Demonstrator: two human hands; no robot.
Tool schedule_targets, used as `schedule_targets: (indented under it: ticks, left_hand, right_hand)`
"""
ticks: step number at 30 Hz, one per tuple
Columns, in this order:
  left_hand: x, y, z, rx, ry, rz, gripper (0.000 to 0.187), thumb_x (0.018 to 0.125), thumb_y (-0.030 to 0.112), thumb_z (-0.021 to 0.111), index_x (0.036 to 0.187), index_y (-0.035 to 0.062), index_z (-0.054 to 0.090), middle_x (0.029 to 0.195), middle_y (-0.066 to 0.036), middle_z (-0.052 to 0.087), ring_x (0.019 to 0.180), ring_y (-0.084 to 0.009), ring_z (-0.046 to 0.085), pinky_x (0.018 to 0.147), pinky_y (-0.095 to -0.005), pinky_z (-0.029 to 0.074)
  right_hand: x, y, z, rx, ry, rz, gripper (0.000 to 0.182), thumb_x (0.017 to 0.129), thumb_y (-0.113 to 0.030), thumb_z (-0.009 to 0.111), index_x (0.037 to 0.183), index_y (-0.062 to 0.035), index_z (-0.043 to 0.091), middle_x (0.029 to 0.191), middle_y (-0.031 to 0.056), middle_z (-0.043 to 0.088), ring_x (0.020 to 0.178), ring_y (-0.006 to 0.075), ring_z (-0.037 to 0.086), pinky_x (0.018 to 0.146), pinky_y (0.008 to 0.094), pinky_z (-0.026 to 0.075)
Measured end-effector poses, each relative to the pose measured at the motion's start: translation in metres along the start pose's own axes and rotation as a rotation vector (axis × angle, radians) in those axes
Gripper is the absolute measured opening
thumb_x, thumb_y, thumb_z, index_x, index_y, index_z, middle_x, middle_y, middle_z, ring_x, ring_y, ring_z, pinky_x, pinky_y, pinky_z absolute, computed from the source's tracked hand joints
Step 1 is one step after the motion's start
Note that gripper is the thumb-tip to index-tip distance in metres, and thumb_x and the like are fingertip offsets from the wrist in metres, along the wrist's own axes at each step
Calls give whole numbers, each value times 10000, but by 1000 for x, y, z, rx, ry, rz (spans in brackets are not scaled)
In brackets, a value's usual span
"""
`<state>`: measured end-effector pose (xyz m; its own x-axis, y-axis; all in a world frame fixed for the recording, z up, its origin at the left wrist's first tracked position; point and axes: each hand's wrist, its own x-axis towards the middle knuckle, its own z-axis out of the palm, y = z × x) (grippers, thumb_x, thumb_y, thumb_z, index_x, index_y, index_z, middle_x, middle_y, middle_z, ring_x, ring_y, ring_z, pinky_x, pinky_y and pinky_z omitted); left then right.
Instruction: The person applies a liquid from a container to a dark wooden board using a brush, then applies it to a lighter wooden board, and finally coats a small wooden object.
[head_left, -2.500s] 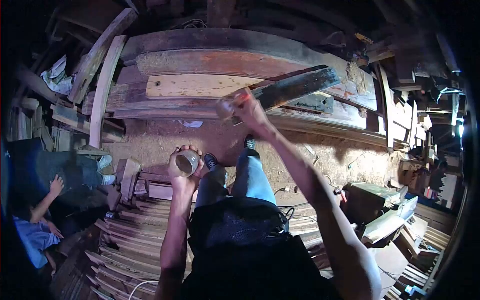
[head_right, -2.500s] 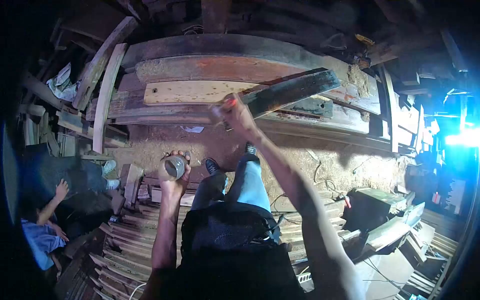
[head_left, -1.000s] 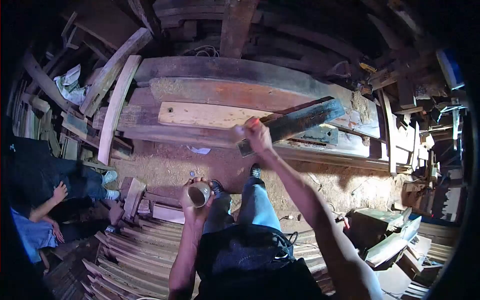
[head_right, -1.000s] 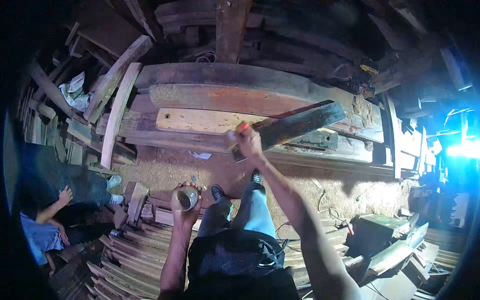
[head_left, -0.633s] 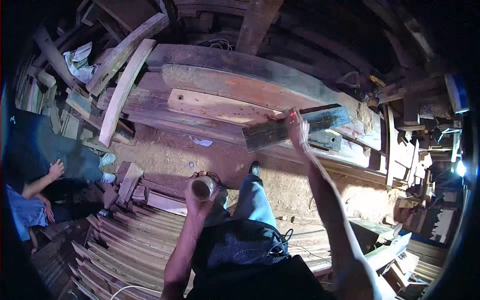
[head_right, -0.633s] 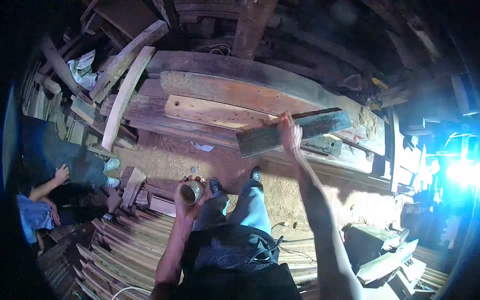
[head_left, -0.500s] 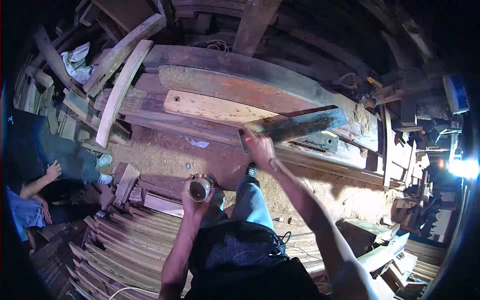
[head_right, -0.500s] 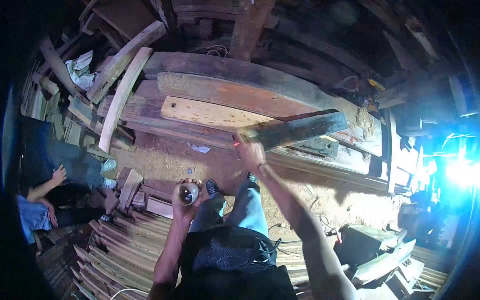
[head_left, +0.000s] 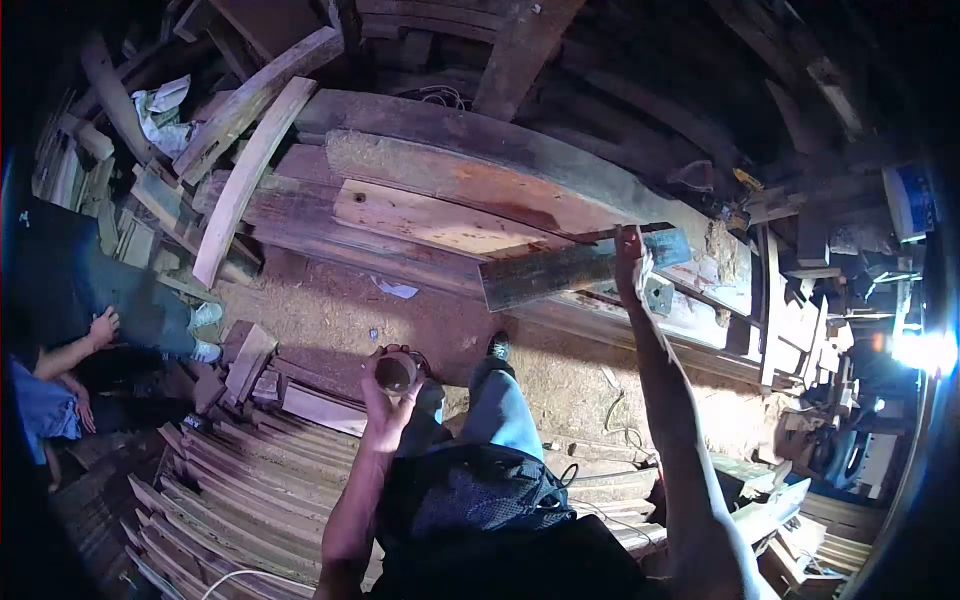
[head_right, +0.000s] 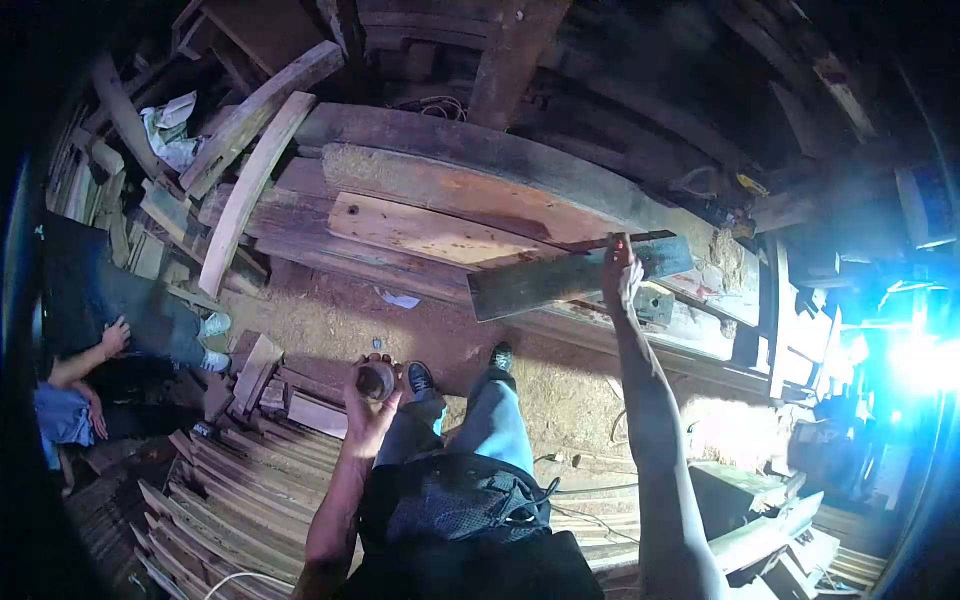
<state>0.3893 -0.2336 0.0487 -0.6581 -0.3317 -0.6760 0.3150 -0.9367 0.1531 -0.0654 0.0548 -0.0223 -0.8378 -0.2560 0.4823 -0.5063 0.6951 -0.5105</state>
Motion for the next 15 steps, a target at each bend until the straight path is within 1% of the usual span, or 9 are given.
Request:
schedule_targets:
  ticks: [1, 2, 4, 5, 6, 8, 12, 14, 15]
  left_hand:
    - [3, -2, -2, 10, -7, 13, 223, 920, 324, 566, 974, 117, 630, 994, -54, 666, 940, -219, 643, 803, -429, 553]
    - [4, -1, -3, 15, -9, 4, 223, 920, 324, 566, 974, 117, 630, 994, -54, 666, 940, -219, 643, 803, -429, 553]
    - [10, 1, -5, 56, -97, -47, 216, 920, 316, 565, 966, 115, 629, 988, -53, 665, 942, -215, 643, 781, -417, 562]
    - [14, 0, -5, -4, -49, -82, 219, 921, 310, 559, 979, 110, 625, 995, -52, 665, 941, -215, 645, 763, -409, 571]
    - [16, -2, -3, 3, -53, -86, 219, 921, 310, 559, 979, 110, 625, 995, -52, 665, 941, -215, 645, 763, -409, 571]
    - [17, -4, -1, 36, 28, -63, 231, 937, 304, 532, 973, 104, 642, 986, -69, 675, 931, -275, 645, 744, -360, 561]
    - [18, -10, 14, 67, -8, -75, 235, 933, 310, 539, 1000, 111, 646, 998, -63, 678, 942, -275, 642, 745, -364, 563]
    - [15, -11, 26, 38, -11, -94, 233, 930, 308, 543, 1003, 110, 642, 1007, -58, 670, 956, -272, 637, 753, -366, 566]
    - [17, -13, 31, 41, -18, -94, 233, 930, 308, 543, 1003, 110, 642, 1007, -58, 670, 956, -272, 637, 753, -366, 566]
  right_hand:
    - [2, -46, -22, -131, -149, 47, 212, 934, -280, 537, 1077, -131, 583, 748, 180, 649, 667, 395, 633, 547, 492, 477]
    - [-5, -115, -41, -263, -297, 98, 242, 922, -268, 541, 1112, -124, 580, 805, 178, 665, 721, 380, 647, 580, 484, 492]
    - [-40, -146, -19, -295, -516, 4, 330, 889, -218, 552, 1195, -96, 560, 997, 169, 669, 901, 334, 653, 691, 444, 524]
    - [-55, -164, -5, -434, -690, -293, 383, 870, -176, 549, 1240, -76, 549, 1140, 157, 633, 1043, 299, 619, 781, 407, 527]
    - [-82, -163, 22, -152, -295, -562, 334, 873, -153, 556, 1199, -79, 562, 1039, 152, 663, 940, 322, 655, 732, 425, 533]
    - [-92, -232, 12, 164, -668, -94, 282, 882, -164, 580, 1145, -64, 572, 934, 165, 677, 814, 330, 681, 674, 430, 531]
    - [-87, -231, 17, 334, -530, -118, 238, 892, -190, 604, 1085, -52, 581, 866, 168, 680, 717, 346, 680, 635, 422, 529]
    - [-76, -199, 7, 369, -565, 114, 220, 900, -224, 608, 1030, -46, 616, 887, 169, 684, 780, 326, 687, 676, 395, 530]
    - [-60, -181, -7, 295, -587, 140, 235, 885, -254, 625, 984, -43, 653, 902, 161, 690, 834, 320, 685, 721, 401, 527]
